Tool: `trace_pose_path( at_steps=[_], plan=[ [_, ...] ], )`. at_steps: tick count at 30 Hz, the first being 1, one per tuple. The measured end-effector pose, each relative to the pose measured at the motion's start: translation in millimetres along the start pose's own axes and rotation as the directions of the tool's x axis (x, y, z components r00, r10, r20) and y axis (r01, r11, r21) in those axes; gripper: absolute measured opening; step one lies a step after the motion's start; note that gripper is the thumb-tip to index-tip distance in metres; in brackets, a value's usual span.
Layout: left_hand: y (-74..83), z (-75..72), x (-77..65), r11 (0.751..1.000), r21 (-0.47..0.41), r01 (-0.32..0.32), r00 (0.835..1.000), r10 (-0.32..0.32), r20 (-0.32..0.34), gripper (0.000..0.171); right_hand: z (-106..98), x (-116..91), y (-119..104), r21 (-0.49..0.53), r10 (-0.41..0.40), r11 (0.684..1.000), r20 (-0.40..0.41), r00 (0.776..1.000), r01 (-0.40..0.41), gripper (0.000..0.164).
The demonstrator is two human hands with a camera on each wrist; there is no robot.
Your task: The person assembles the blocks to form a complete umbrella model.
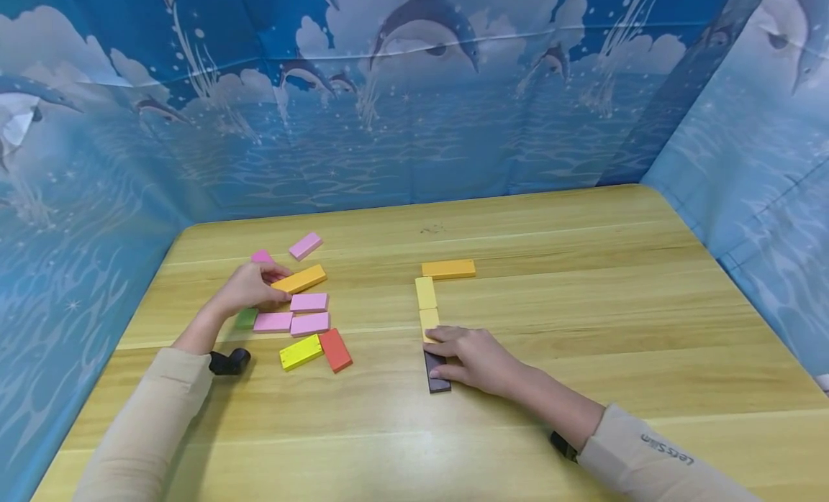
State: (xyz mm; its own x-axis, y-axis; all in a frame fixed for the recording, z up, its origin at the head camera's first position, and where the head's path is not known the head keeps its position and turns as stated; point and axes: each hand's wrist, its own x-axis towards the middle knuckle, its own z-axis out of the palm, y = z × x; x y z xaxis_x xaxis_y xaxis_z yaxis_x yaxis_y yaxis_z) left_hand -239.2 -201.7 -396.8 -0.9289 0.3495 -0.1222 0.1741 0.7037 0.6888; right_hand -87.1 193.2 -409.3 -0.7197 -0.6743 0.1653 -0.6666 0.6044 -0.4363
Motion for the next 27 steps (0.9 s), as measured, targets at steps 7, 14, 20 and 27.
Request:
trace_pose_path(
  at_steps=[7,14,20,27],
  plan=[
    [6.7,-2.7,0.8,0.998,-0.062,0.012,1.000,-0.013,-0.017,0.041,-1,0,-1,-0.002,0.000,1.000,-0.004,1.000,0.000,0.044],
    [16.5,-1.6,4.5,0.998,-0.059,-0.003,1.000,0.003,-0.012,0.041,0,0,-1,-0.001,0.000,1.000,-0.003,1.000,0.000,0.044],
    [25.2,1.0,8.3,0.996,-0.091,-0.008,1.000,0.008,0.003,0.044,0,-1,-1,0.000,0.001,1.000,-0.002,1.000,-0.001,0.043],
    [37.8,6.3,13.2,0.982,-0.190,-0.009,1.000,0.012,0.013,0.044,1,-1,-1,-0.009,-0.001,1.000,0.002,1.000,0.001,0.043]
  ],
)
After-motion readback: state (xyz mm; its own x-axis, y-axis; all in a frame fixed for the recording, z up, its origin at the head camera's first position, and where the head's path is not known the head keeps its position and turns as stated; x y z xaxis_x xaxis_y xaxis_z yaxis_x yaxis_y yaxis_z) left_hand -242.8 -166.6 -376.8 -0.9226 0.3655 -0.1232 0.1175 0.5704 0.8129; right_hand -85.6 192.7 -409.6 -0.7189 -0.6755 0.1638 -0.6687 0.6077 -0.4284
